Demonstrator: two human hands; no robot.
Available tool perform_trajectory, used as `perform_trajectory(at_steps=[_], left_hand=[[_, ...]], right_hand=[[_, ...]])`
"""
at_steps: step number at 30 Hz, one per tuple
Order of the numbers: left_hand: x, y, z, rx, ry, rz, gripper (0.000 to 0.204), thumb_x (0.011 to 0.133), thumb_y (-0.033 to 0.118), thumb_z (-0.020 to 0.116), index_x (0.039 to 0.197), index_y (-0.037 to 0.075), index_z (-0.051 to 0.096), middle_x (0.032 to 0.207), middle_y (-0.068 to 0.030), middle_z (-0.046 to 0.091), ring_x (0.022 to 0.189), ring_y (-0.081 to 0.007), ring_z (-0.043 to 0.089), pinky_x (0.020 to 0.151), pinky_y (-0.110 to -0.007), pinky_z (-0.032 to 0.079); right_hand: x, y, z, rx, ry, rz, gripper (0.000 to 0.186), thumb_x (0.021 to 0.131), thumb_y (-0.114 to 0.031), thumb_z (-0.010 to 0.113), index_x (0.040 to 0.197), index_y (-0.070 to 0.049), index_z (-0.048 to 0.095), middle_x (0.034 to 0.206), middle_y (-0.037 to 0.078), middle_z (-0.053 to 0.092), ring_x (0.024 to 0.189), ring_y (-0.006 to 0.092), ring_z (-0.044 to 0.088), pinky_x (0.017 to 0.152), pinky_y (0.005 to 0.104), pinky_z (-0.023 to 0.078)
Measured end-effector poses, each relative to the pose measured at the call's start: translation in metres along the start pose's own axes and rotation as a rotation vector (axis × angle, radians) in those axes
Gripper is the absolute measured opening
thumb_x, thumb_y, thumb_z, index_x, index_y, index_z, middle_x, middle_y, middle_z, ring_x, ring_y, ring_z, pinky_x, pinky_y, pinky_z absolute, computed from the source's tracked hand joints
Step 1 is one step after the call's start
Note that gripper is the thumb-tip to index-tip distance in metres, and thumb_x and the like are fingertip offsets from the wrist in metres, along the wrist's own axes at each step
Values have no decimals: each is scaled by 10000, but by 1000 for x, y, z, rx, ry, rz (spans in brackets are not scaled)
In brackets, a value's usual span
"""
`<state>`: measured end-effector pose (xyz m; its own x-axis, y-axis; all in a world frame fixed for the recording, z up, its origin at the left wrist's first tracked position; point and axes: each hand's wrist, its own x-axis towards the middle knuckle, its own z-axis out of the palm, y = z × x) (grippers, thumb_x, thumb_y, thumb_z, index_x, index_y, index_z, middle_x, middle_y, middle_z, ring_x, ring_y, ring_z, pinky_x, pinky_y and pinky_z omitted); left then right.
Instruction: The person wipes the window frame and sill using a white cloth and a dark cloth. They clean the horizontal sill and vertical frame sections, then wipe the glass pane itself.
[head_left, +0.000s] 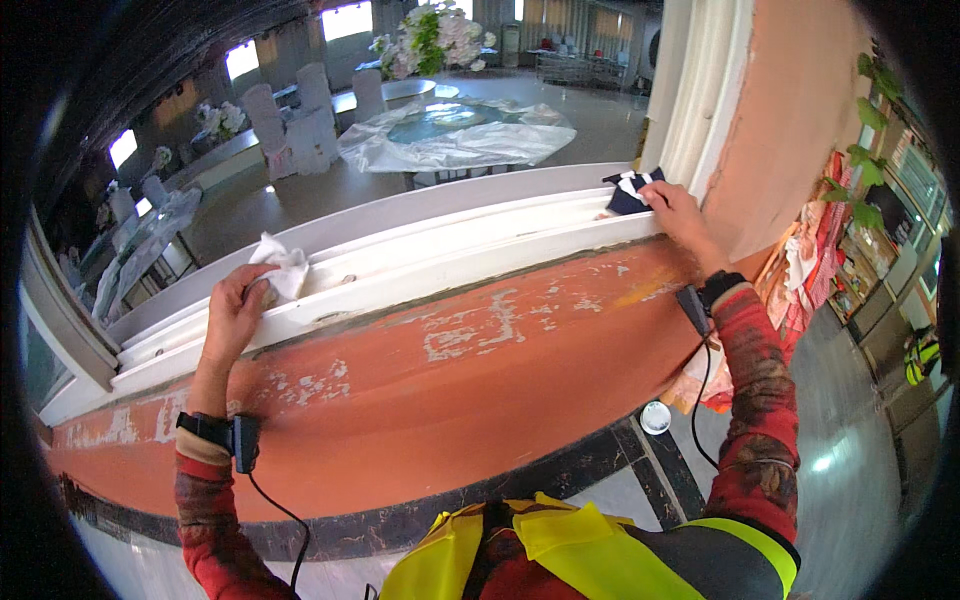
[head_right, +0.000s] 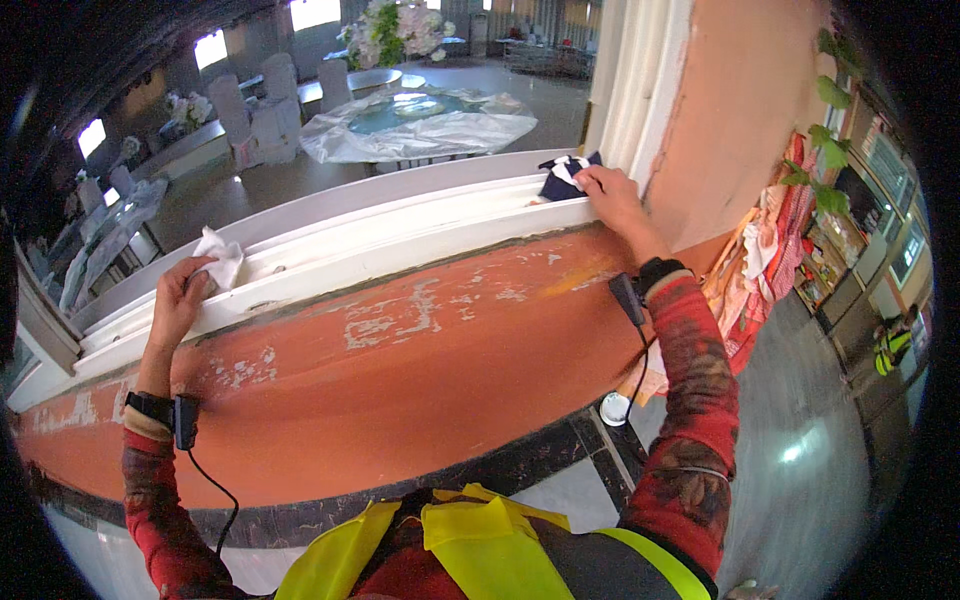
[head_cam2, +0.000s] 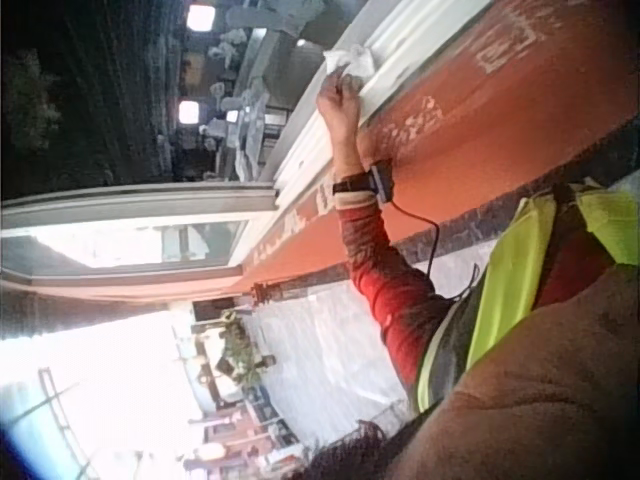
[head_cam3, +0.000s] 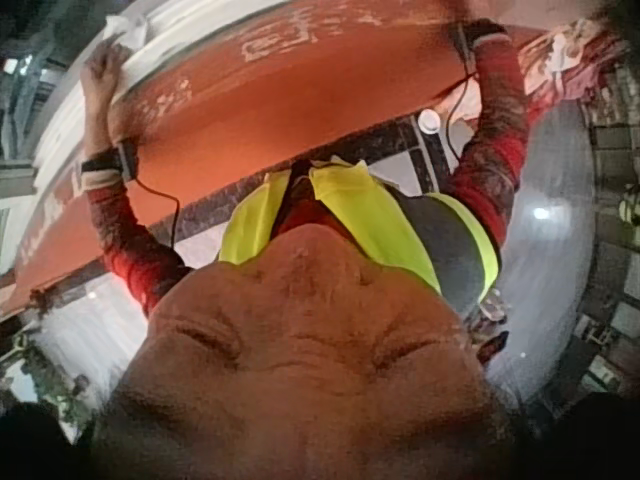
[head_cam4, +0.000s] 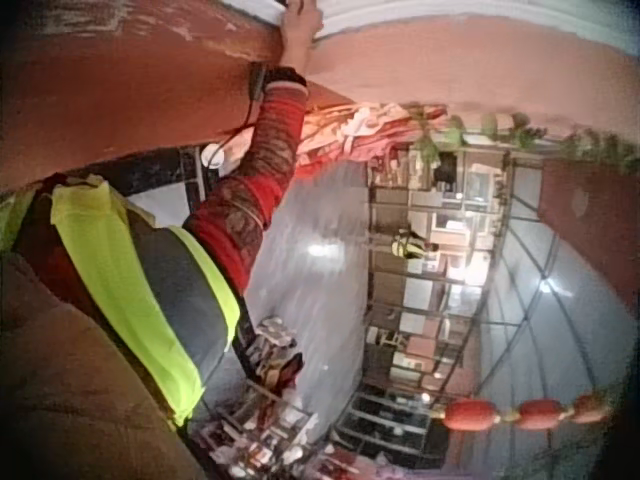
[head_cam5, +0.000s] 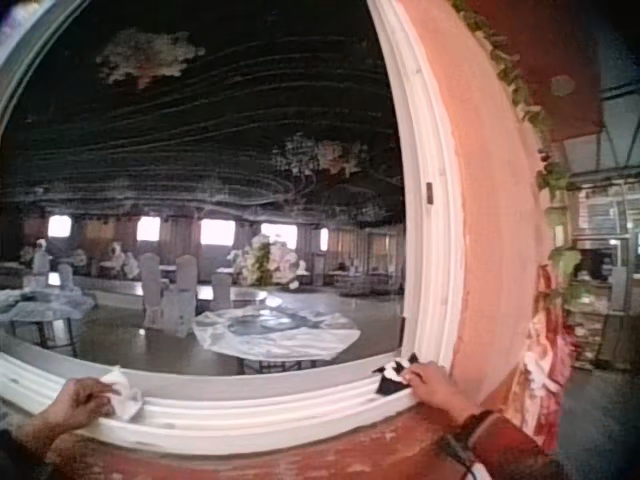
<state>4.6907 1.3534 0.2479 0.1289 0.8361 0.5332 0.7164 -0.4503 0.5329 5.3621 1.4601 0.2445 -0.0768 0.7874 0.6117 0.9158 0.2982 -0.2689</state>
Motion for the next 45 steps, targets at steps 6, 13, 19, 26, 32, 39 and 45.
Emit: perform_trajectory(at_steps=[6, 13, 19, 26, 32, 39, 45], left_hand=[[-40, 33, -5, 290, 38, 250, 213, 906, 52, 612, 1094, -31, 667, 1125, -198, 657, 1055, -403, 602, 946, -432, 485], [-55, 2, -62, 495, -98, 273, 277, 998, 191, 585, 1160, -23, 655, 1171, -196, 660, 1129, -399, 587, 1014, -465, 459], [-109, -74, -160, 533, -61, -1, 384, 1089, 270, 454, 1175, -53, 644, 1201, -218, 659, 1146, -398, 593, 1028, -434, 454], [-157, -166, -243, 806, 159, -265, 480, 1086, 372, 393, 1220, -5, 657, 1238, -202, 658, 1187, -403, 580, 1022, -474, 445], [-157, -201, -257, 856, 175, -401, 453, 1078, 368, 393, 1208, 22, 656, 1176, -210, 656, 1147, -411, 576, 1014, -487, 434], [-152, -211, -237, 513, 119, -250, 302, 1047, 230, 548, 1143, -35, 654, 1143, -199, 650, 1100, -344, 614, 966, -383, 461], [-119, -142, -186, 767, -18, -118, 235, 1060, 153, 507, 1156, -41, 598, 1170, -179, 623, 1132, -361, 593, 1002, -397, 451]], right_hand=[[-23, -106, 8, -200, -114, -205, 343, 989, -404, 559, 1046, -120, 742, 917, 128, 694, 970, 368, 607, 807, 504, 464], [-34, -313, 56, 39, -334, -656, 439, 975, -383, 595, 1275, -65, 638, 1071, 178, 645, 1084, 322, 553, 915, 505, 405], [-20, -448, 96, 173, -485, -836, 461, 942, -253, 632, 1320, -11, 528, 1077, 220, 662, 1174, 388, 539, 948, 529, 418], [-18, -537, 129, 402, -553, -991, 574, 891, -120, 656, 1432, -77, 471, 1199, 218, 613, 1153, 391, 558, 926, 525, 465], [-17, -536, 145, 411, -524, -1018, 491, 904, -125, 663, 1381, -112, 546, 1130, 166, 660, 1135, 366, 573, 948, 486, 488], [-15, -409, 114, 471, -409, -885, 349, 926, -183, 681, 1265, -113, 643, 1047, 130, 643, 1063, 344, 581, 923, 461, 481], [-17, -246, 66, 397, -259, -633, 207, 959, -318, 640, 1029, -131, 695, 996, 86, 682, 1020, 314, 632, 895, 450, 469]])
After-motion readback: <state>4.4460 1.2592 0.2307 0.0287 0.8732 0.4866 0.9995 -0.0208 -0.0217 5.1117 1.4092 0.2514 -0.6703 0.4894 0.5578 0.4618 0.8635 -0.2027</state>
